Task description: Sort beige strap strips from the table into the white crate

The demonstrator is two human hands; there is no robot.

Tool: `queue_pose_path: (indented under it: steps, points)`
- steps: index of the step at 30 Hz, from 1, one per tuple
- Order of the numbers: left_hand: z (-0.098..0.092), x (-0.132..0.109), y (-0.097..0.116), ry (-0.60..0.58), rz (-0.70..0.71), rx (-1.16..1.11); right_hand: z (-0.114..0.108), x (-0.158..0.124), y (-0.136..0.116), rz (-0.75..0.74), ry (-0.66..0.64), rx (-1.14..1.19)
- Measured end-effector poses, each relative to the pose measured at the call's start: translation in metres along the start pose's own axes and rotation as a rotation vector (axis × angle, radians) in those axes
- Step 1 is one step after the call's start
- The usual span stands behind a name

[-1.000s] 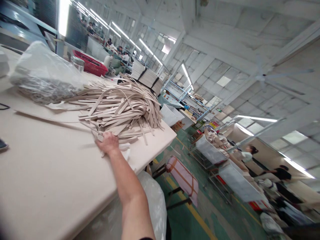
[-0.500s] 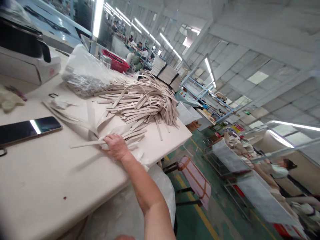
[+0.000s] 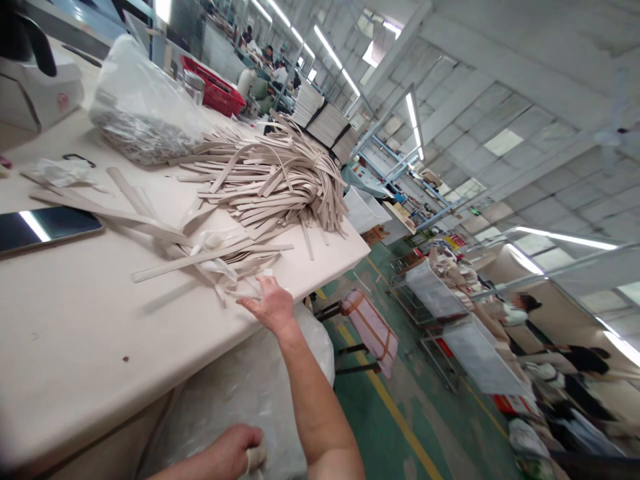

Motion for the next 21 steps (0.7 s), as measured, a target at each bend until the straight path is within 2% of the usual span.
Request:
queue_pose_path:
  steps: [5,7,10,13,18,21]
  points:
    - [-0.002,-0.004,0.005,0.023,-0.013,0.012,0.018,-0.004,0.003,0.173,-0.009,-0.039]
    - [-0.003,-0.004,0.006,0.019,-0.022,0.029,0.016,0.002,0.007,0.222,-0.043,0.016]
    - [-0.002,-0.003,0.006,0.017,-0.033,0.039,0.008,0.013,0.006,0.209,-0.064,0.103]
    - [0.001,-0.002,0.003,0.024,-0.038,0.042,0.007,0.023,-0.01,0.171,-0.02,0.119]
    - [0.002,-0.001,0.001,0.04,-0.021,0.047,0.034,0.039,-0.044,0.214,-0.049,-0.023]
    - [0.0,-0.001,0.001,0.037,-0.003,0.041,0.038,0.052,-0.041,0.238,-0.035,-0.034]
Point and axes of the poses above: each hand's wrist, its own x-axis towards the middle knuckle, its own z-axis out of the palm, y = z × x, the point moved 2 cm from there along x, towards the middle knuckle, and after that the axes turned 8 degrees about y, right-handed, at the moved point
